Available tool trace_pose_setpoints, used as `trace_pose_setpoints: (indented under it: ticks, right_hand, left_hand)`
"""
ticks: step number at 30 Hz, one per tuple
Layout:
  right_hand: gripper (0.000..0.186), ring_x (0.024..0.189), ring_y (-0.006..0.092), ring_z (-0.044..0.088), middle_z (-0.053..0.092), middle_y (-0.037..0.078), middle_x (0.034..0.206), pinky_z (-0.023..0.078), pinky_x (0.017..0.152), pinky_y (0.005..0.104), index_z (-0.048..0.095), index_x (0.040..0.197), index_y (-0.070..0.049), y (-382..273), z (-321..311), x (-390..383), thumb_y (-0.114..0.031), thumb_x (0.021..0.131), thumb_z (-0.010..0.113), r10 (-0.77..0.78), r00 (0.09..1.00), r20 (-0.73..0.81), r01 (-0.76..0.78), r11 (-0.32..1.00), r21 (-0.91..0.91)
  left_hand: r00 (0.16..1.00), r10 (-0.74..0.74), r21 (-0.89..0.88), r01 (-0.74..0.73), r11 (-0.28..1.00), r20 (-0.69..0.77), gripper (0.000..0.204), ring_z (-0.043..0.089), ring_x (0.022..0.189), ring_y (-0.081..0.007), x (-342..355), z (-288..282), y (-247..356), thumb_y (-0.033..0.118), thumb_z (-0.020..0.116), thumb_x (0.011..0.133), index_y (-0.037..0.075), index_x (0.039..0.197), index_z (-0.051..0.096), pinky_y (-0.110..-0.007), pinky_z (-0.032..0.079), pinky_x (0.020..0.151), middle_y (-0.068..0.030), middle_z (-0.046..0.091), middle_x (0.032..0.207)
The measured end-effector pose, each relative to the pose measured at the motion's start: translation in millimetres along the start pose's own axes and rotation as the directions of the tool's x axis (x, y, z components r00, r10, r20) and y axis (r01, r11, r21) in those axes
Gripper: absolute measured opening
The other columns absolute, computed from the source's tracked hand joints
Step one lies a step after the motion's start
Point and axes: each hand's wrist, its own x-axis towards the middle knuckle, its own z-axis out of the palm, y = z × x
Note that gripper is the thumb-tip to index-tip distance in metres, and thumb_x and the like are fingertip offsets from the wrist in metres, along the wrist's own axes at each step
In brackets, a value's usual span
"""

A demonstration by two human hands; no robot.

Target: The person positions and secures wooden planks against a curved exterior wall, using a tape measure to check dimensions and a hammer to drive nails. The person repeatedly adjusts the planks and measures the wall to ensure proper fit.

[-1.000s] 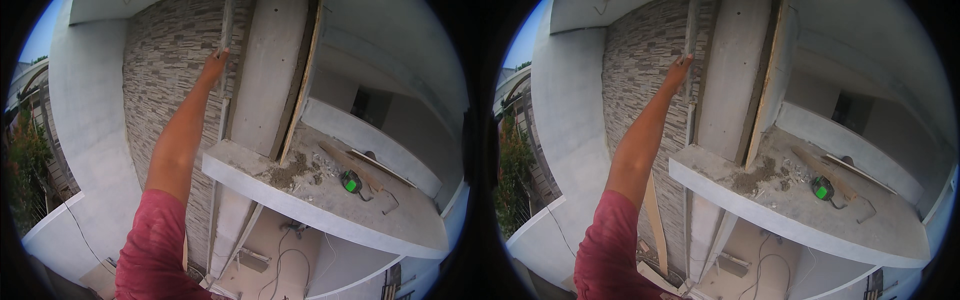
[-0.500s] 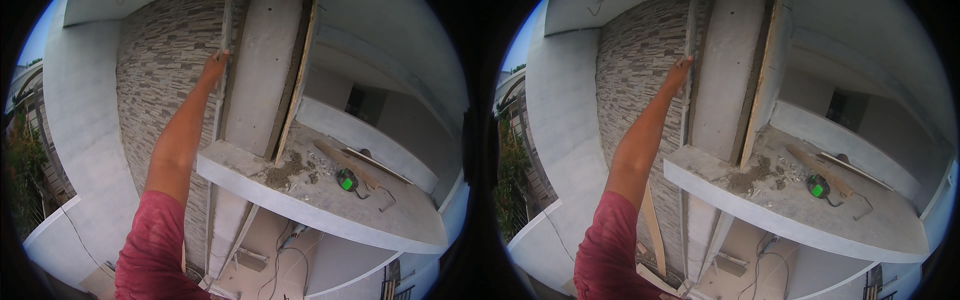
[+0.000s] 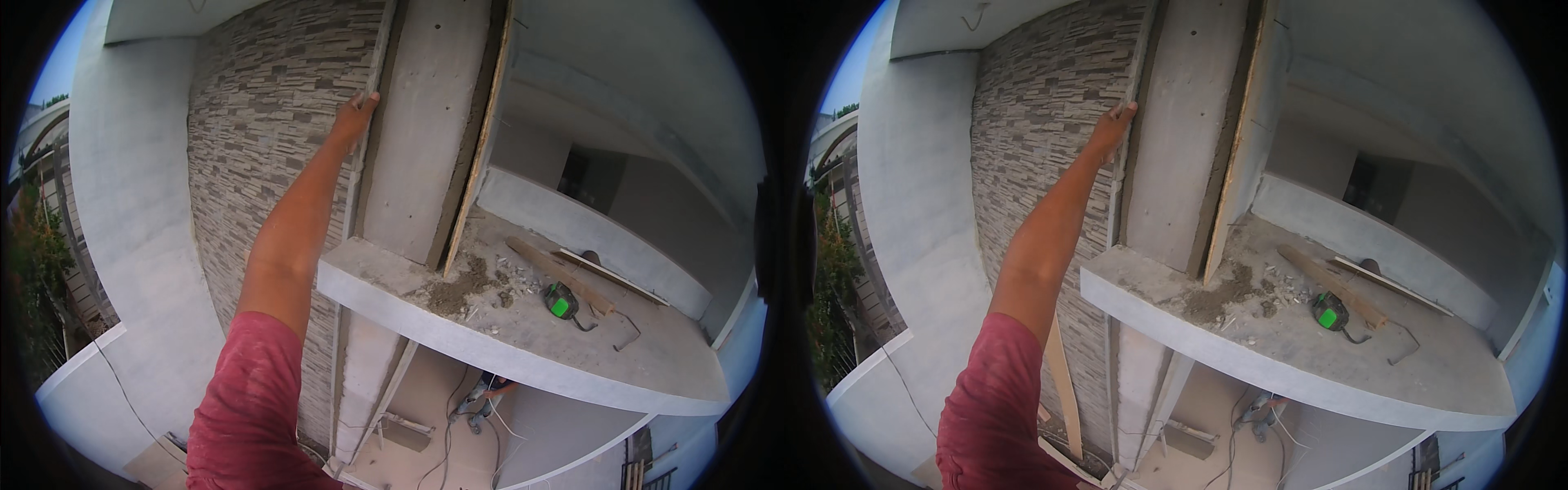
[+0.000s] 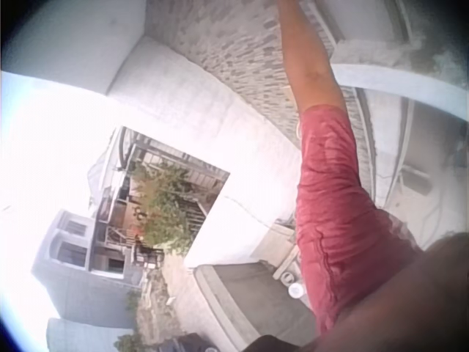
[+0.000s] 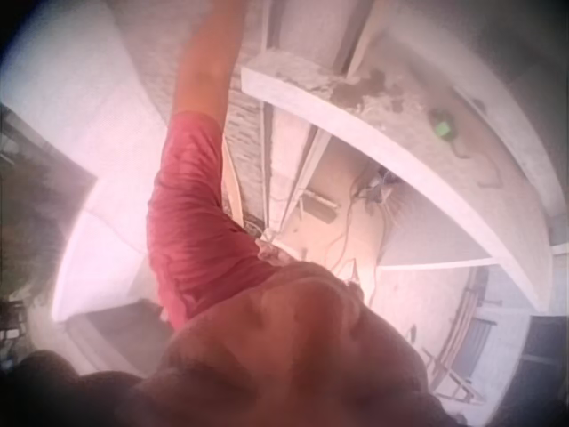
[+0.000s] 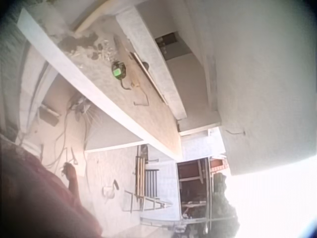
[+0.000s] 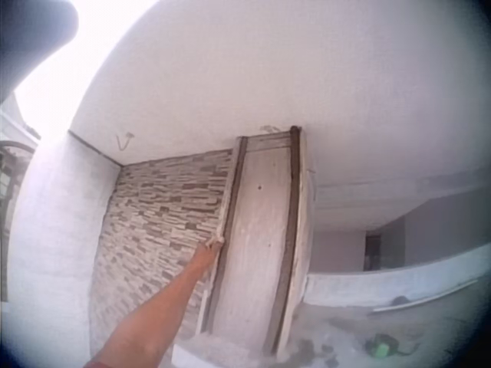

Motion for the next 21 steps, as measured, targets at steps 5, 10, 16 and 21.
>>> trace_pose_setpoints:
  ticks: [5, 10, 16, 21]
  right_hand:
    - [0.053, 0.118, 0.0391, 0.056, 0.063, 0.021, 0.123, 0.045, 0.102, 0.0458, 0.063, 0.118, 0.001, -8.8, -0.7, 1.6, -0.023, 0.073, 0.077, 0.086, 0.996, 0.033, -0.087, 0.996, 0.028]
    - [0.054, 0.121, 0.0392, 0.055, 0.063, 0.021, 0.124, 0.043, 0.105, 0.0462, 0.062, 0.122, 0.002, -31.6, -33.9, 12.2, -0.022, 0.075, 0.075, 0.188, 0.971, 0.145, -0.19, 0.982, 0.001]
    - [0.05, 0.121, 0.0394, 0.055, 0.063, 0.022, 0.123, 0.042, 0.107, 0.0467, 0.063, 0.118, 0.003, -19.4, -18.4, 14.2, -0.02, 0.075, 0.074, 0.015, 0.999, 0.047, -0.013, 0.999, -0.037]
    - [0.042, 0.11, 0.0358, 0.057, 0.064, 0.02, 0.113, 0.044, 0.098, 0.0439, 0.063, 0.113, 0.003, -10.7, -9.4, 22.5, -0.02, 0.079, 0.071, -0.04, 0.999, 0.034, 0.039, 0.999, 0.023]
  left_hand:
    - [0.999, 0.039, -0.002, -0.039, 0.999, 0.015, 0.096, 0.024, 0.147, -0.0374, -0.3, 1.6, 0.6, 0.056, 0.061, 0.093, -0.002, 0.155, 0.017, -0.046, 0.023, 0.118, -0.0276, 0.023, 0.158]
    - [0.998, -0.05, 0.051, 0.053, 0.997, -0.05, 0.086, 0.028, 0.145, -0.0362, -9.3, 5.6, 9.0, 0.057, 0.055, 0.096, 0.002, 0.155, 0.024, -0.044, 0.026, 0.117, -0.0234, 0.028, 0.158]
    - [0.995, -0.102, 0.011, 0.102, 0.995, 0.015, 0.087, 0.018, 0.149, -0.0336, -21.7, -1.1, -5.7, 0.062, 0.043, 0.098, 0.002, 0.156, 0.019, -0.045, 0.015, 0.12, -0.0194, 0.022, 0.161]
    - [0.981, -0.141, 0.037, 0.138, 0.99, 0.134, 0.082, 0.021, 0.148, -0.0297, -34.7, -20.0, -45.5, 0.056, 0.045, 0.1, 0.001, 0.156, 0.021, -0.042, 0.018, 0.12, -0.0182, 0.022, 0.161]
